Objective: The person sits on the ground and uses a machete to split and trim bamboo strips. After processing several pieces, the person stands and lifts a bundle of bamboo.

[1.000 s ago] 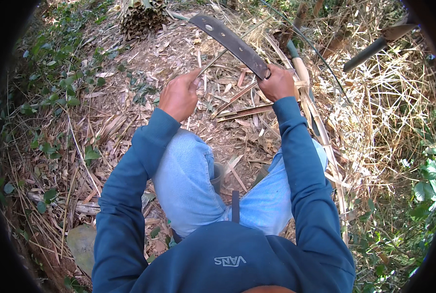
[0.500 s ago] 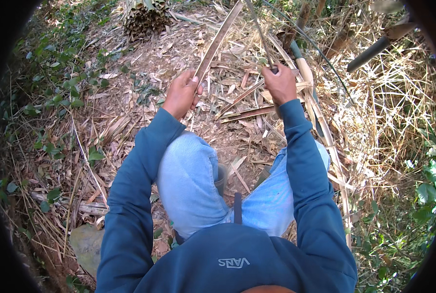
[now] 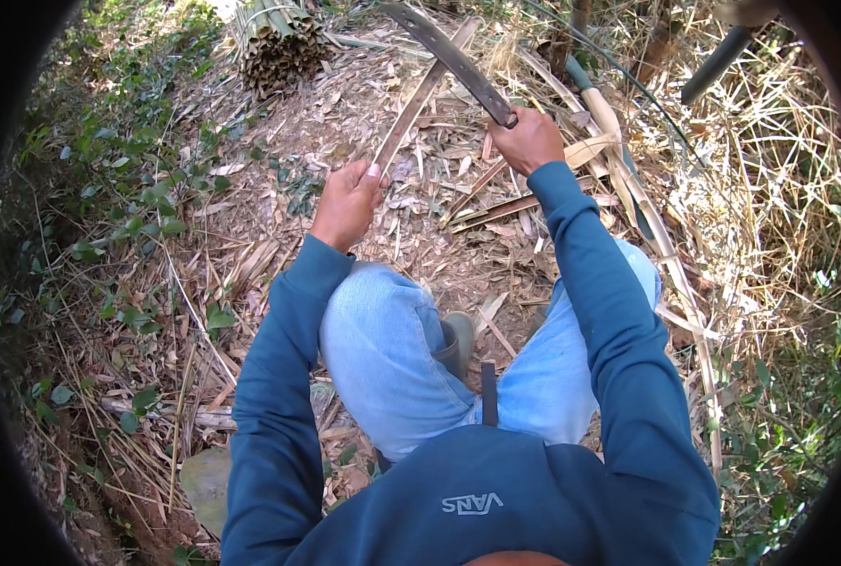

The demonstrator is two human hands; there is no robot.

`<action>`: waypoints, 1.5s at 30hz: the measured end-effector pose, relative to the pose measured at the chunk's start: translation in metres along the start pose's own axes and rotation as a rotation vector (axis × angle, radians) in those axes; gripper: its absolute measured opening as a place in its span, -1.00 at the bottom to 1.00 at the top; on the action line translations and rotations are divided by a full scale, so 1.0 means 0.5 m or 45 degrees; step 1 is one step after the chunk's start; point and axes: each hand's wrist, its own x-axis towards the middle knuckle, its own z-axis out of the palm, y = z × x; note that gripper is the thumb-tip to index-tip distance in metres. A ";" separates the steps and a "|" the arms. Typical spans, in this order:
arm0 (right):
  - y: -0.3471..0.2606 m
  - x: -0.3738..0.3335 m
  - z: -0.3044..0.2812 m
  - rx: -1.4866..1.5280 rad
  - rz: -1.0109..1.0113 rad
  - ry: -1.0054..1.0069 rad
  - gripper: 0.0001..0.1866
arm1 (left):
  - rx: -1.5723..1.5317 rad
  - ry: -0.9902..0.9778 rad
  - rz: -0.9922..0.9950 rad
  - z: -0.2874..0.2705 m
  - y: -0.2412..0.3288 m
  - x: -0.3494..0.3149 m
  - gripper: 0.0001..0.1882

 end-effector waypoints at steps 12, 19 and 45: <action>0.046 0.011 0.008 -0.013 0.016 -0.002 -0.51 | 0.026 -0.117 0.000 -0.006 -0.014 -0.010 -0.73; 0.136 0.079 0.023 0.182 0.409 0.097 -0.46 | 0.069 -0.237 -0.099 -0.016 -0.007 -0.006 -0.75; 0.016 0.014 0.032 0.053 0.020 0.002 -0.52 | -0.161 -0.207 -0.108 -0.025 -0.017 0.006 -0.65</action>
